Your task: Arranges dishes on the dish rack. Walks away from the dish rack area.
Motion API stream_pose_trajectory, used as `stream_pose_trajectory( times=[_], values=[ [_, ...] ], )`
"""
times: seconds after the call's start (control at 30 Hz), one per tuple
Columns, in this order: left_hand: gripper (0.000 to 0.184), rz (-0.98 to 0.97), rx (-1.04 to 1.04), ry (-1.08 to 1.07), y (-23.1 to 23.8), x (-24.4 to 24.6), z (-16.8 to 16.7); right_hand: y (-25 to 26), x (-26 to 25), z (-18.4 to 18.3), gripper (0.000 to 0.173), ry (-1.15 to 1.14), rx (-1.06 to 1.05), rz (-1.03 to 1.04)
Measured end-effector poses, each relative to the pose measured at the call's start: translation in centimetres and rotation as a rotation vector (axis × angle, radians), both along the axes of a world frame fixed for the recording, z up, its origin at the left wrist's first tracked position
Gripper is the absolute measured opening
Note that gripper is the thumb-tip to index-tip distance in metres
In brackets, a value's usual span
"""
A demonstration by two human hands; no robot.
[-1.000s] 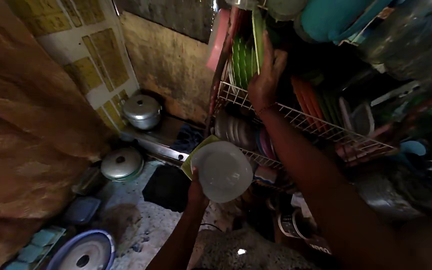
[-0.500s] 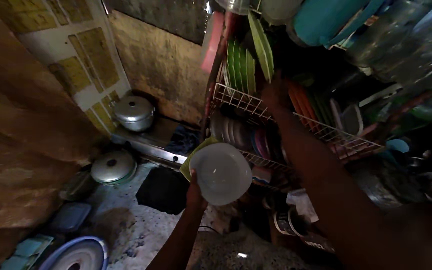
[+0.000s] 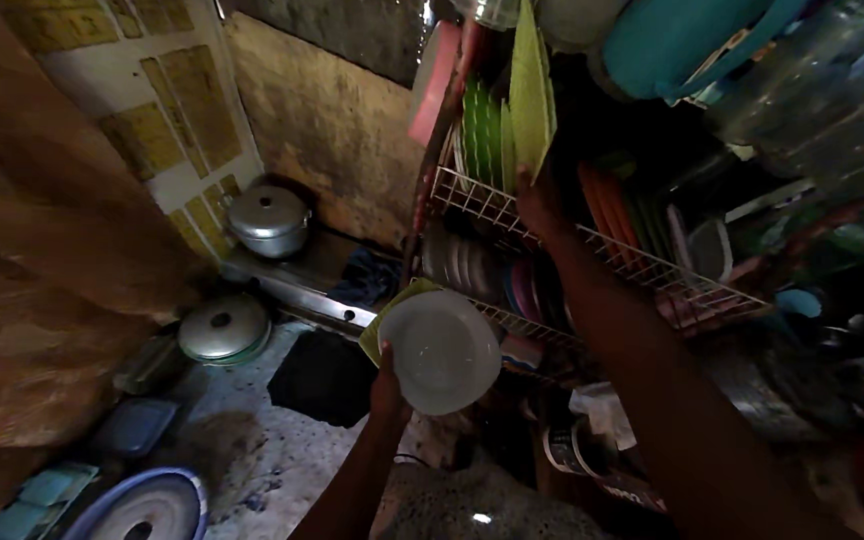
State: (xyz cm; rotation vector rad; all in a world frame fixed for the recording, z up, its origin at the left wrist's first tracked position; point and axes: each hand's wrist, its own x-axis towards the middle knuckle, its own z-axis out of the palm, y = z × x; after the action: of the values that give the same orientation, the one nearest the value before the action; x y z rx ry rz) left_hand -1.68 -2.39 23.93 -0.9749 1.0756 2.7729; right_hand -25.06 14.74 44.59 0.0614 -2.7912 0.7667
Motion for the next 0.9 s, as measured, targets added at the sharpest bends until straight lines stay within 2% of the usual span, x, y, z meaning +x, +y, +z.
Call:
stream_pose_trajectory(
  times=[0.13,0.3,0.5,0.6,0.77,0.9],
  values=[
    [0.053,-0.008,-0.012,-0.021,0.3,-0.2,0.0,1.1,-0.9,-0.3,0.066,0.018,-0.037,0.02],
    [0.053,-0.013,-0.017,-0.028,0.6,-0.2,0.3,1.1,-1.3,0.9,0.066,-0.103,-0.014,-0.045],
    [0.051,-0.017,-0.005,-0.003,0.7,0.4,0.7,1.0,-1.2,1.0,0.057,0.04,0.002,-0.061],
    [0.051,-0.014,-0.012,0.008,0.2,1.0,0.7,1.5,-0.9,1.5,0.054,0.04,0.065,-0.126],
    [0.051,0.017,-0.009,-0.067,-0.9,1.7,0.3,1.9,0.9,2.6,0.06,-0.042,0.223,-0.159],
    [0.054,0.033,-0.007,-0.098,-1.5,1.8,-0.2,0.8,1.4,3.7,0.073,-0.149,0.287,-0.219]
  ],
)
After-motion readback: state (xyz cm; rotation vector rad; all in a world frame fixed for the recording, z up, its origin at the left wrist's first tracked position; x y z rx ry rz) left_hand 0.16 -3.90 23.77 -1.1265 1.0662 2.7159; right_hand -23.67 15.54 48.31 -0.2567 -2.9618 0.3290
